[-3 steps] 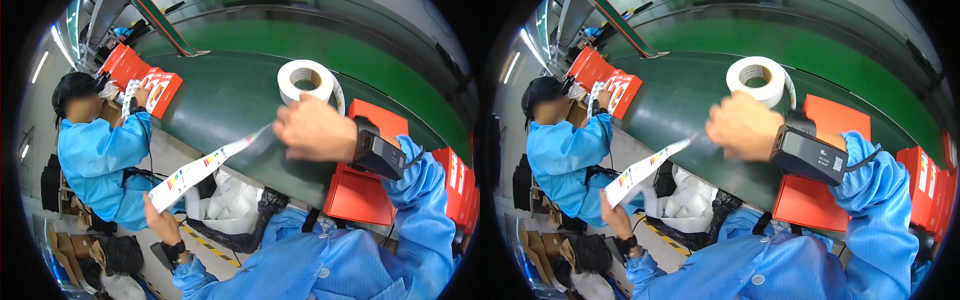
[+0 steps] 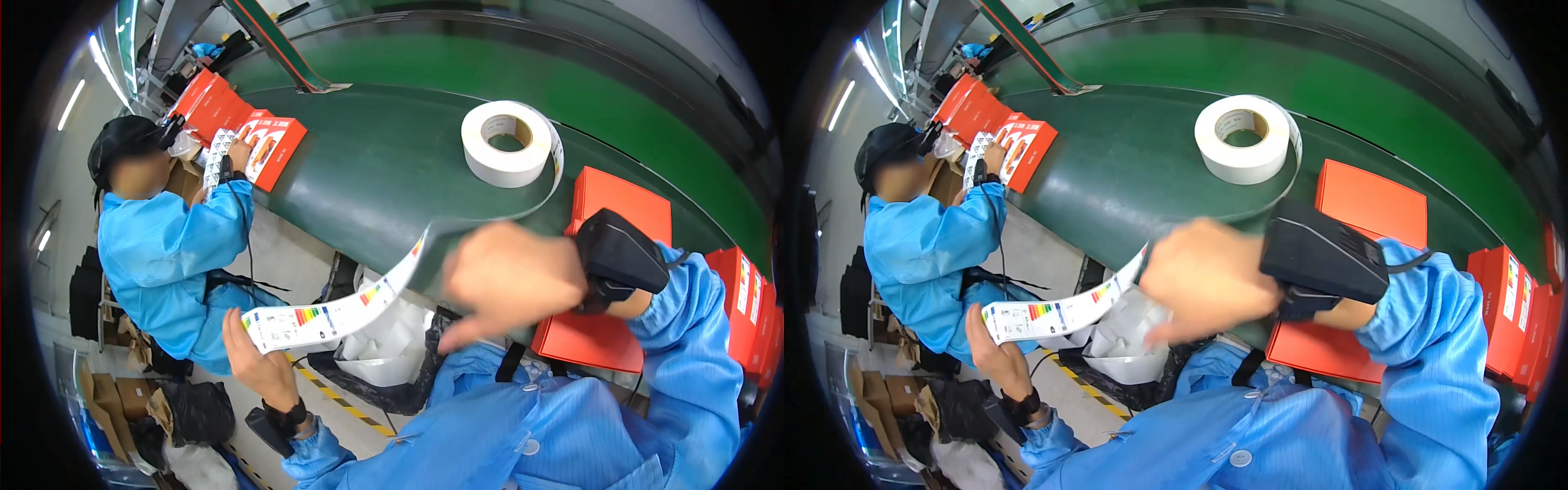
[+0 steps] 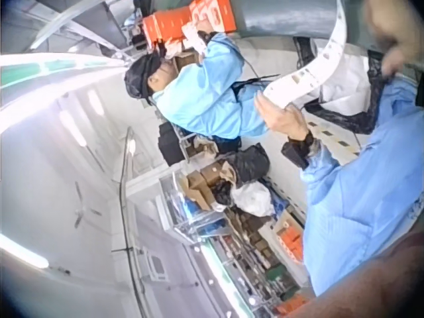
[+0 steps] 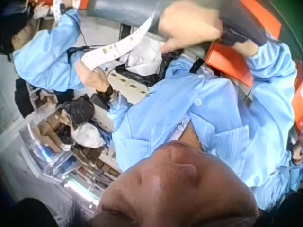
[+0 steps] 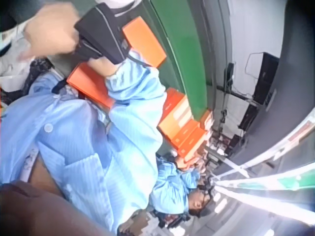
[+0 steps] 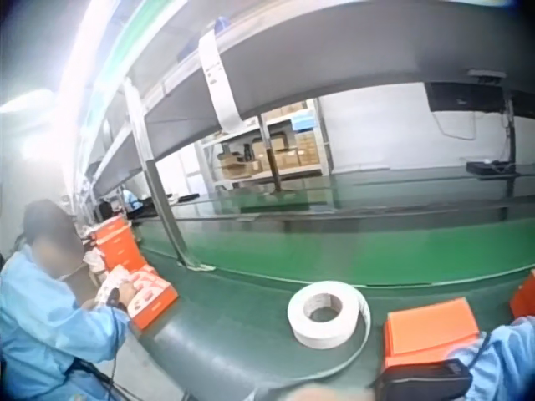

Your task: Applying energy-efficiency labels to red product boxes on an industrial assembly line.

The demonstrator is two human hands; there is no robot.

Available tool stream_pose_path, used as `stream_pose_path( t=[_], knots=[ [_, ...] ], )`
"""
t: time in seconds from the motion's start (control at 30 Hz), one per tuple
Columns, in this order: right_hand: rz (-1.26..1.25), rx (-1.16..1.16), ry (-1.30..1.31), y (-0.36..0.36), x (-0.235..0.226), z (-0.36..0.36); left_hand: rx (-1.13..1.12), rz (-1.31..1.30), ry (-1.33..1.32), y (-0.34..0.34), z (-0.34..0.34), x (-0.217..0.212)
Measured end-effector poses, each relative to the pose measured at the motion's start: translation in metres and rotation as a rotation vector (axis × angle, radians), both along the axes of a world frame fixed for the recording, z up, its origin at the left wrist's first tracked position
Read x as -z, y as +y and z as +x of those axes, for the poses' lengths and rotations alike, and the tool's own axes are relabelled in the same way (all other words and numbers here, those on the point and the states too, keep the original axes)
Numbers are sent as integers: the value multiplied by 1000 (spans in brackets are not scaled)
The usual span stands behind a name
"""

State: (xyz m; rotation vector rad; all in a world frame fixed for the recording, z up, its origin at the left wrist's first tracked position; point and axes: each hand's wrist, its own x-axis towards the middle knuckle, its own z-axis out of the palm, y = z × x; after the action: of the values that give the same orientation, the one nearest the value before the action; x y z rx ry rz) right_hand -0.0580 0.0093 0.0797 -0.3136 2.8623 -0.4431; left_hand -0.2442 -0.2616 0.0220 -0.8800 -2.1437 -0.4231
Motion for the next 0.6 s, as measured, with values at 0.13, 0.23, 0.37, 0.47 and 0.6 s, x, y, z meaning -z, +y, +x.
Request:
stream_pose_path(
  t=[0.13,0.23,0.37,0.47,0.6],
  knots=[
    [-509,-211,-336,-56,26,0,168,-107,9,57,30,-40],
    [-1258,9,273,-78,49,-20,278,-59,-64,97,54,-56],
    [-1793,489,660,-53,18,-38,617,-50,-338,118,71,-49],
    [-1838,575,614,-12,4,-27,874,37,-791,117,86,-39],
    [-2001,595,551,22,-15,-21,1120,222,-1598,107,68,-12]
  ],
)
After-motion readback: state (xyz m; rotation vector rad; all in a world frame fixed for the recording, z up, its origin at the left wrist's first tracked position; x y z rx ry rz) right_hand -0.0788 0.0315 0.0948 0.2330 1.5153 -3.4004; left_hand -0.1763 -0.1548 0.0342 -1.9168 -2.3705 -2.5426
